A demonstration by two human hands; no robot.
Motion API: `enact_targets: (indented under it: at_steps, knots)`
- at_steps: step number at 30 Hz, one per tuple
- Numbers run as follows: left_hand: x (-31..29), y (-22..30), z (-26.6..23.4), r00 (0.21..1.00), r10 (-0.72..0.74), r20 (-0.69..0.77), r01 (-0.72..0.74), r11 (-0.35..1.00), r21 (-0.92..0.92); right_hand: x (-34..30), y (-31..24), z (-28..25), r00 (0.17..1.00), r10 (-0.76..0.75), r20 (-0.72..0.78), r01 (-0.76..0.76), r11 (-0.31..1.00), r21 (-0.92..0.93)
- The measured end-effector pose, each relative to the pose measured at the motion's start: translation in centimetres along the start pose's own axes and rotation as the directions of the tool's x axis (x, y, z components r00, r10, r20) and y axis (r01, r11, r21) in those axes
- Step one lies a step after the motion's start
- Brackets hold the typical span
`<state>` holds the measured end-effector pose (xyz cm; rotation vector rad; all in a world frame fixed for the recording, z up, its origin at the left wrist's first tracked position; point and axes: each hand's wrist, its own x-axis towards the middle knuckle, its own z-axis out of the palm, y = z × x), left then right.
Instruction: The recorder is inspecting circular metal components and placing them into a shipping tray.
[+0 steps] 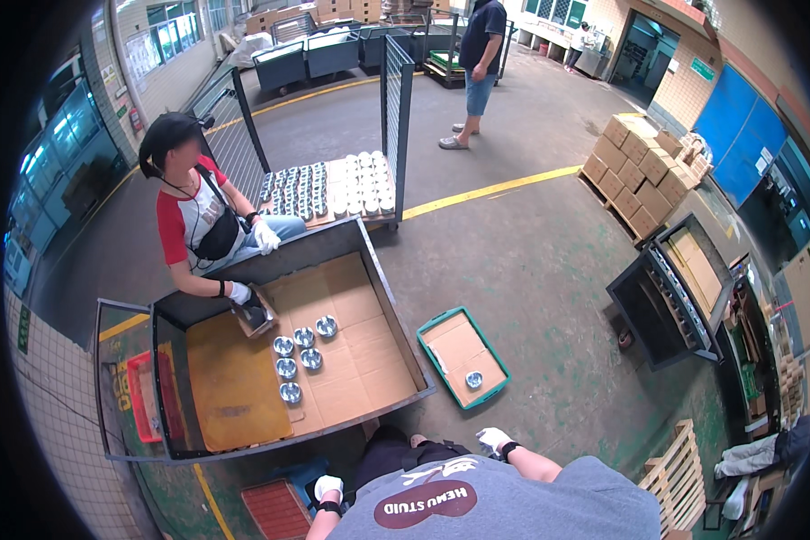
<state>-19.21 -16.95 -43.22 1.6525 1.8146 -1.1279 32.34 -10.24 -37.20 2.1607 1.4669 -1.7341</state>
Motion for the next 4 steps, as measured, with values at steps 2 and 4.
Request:
enact_targets:
  at_steps: [2, 4]
  knots:
    - [-3.0, -1.6, 2.5, 0.999, -0.027, -0.039, 0.026, 0.999, -0.031, 0.1, 0.6, 0.3, 0.999, 0.037, 0.012, -0.038, 0.994, 0.105]
    - [-3.5, 0.2, -5.2, 0.999, -0.019, 0.036, 0.022, 0.996, -0.085, 0.4, 0.6, -0.2, 0.998, 0.064, 0.025, -0.067, 0.981, 0.182]
